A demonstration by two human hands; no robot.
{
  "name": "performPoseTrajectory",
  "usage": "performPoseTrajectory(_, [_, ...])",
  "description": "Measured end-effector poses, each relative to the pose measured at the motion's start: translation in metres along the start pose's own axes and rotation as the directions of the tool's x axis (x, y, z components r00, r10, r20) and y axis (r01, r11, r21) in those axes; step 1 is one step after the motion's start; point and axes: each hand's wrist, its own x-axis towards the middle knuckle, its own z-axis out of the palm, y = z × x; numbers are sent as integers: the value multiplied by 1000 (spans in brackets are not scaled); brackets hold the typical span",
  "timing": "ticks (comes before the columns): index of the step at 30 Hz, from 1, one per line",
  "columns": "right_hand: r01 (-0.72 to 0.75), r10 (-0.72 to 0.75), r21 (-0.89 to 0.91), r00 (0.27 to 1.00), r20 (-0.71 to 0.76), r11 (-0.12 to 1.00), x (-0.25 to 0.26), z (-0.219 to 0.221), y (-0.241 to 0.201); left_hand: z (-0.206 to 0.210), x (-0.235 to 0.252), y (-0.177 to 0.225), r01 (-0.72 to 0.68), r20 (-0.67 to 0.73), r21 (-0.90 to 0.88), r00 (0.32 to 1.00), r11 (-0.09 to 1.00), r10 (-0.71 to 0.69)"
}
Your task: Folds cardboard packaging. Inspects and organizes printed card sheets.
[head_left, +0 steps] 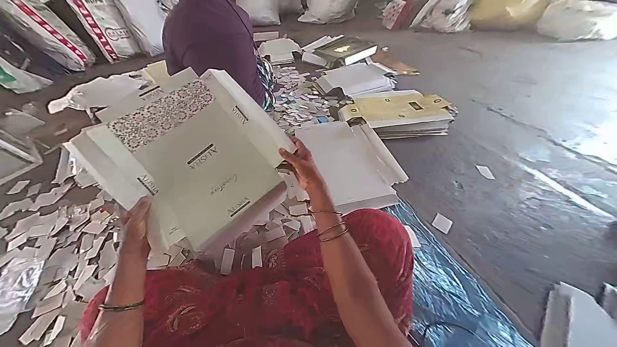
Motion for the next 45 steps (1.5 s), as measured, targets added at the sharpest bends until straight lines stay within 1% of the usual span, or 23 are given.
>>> performPoseTrajectory(2, [25,-25,-26,1000,-14,999,20,-9,-19,20,-3,7,6,-10,-3,1000,1000,-6])
performPoseTrajectory(4, [-18,11,-93,997,-70,996,29,-22,-40,44,-8,15,-5,-4,-7,1000,1000,5])
performPoseTrajectory(6, [-62,49,-158,995,-86,985,34,-38,-61,66,-11,24,-57,23,-46,998,997,59])
performPoseTrajectory(8, [-70,50,-206,993,-104,976,32,-58,-77,89,-9,29,-68,56,-117,996,991,75])
performPoseTrajectory(11, [-101,66,-218,984,-163,971,6,-95,-90,123,-14,34,-24,102,-199,994,980,45])
performPoseTrajectory(15, [-168,109,-271,970,-217,948,-23,-151,-79,171,-22,39,-19,156,-325,985,946,74])
performPoseTrajectory(18, [-177,128,-261,972,-197,949,-50,-185,-66,203,-26,38,19,222,-356,973,934,65])
performPoseTrajectory(21, [-128,85,-197,974,-211,972,-72,-203,-53,233,-34,33,50,278,-335,959,941,48])
performPoseTrajectory(23, [-115,64,-190,965,-255,975,-81,-211,-40,246,-39,29,60,287,-314,957,947,34])
performPoseTrajectory(26, [-168,89,-196,929,-358,966,-94,-223,-23,266,-45,23,78,317,-298,948,951,21])
performPoseTrajectory(28, [-185,95,-191,911,-400,964,-103,-230,-13,276,-50,19,76,362,-306,931,949,43])
performPoseTrajectory(30, [-145,57,-181,907,-418,973,-107,-236,-10,287,-52,17,56,402,-335,911,941,89])
performPoseTrajectory(32, [-69,-37,-220,896,-442,973,-112,-239,-15,300,-53,18,64,428,-351,898,934,99])
performPoseTrajectory(34, [1,-163,-313,855,-493,950,-113,-245,-23,316,-51,22,81,450,-360,888,930,97])
performPoseTrajectory(38, [74,-334,-454,781,-527,888,-113,-260,-36,350,-51,32,93,514,-357,850,929,113])
performPoseTrajectory(41, [72,-366,-491,761,-535,868,-111,-269,-38,369,-46,29,119,541,-297,839,947,64])
performPoseTrajectory(45, [49,-334,-466,764,-552,883,-111,-277,-29,382,-37,19,167,564,-171,825,971,-42])
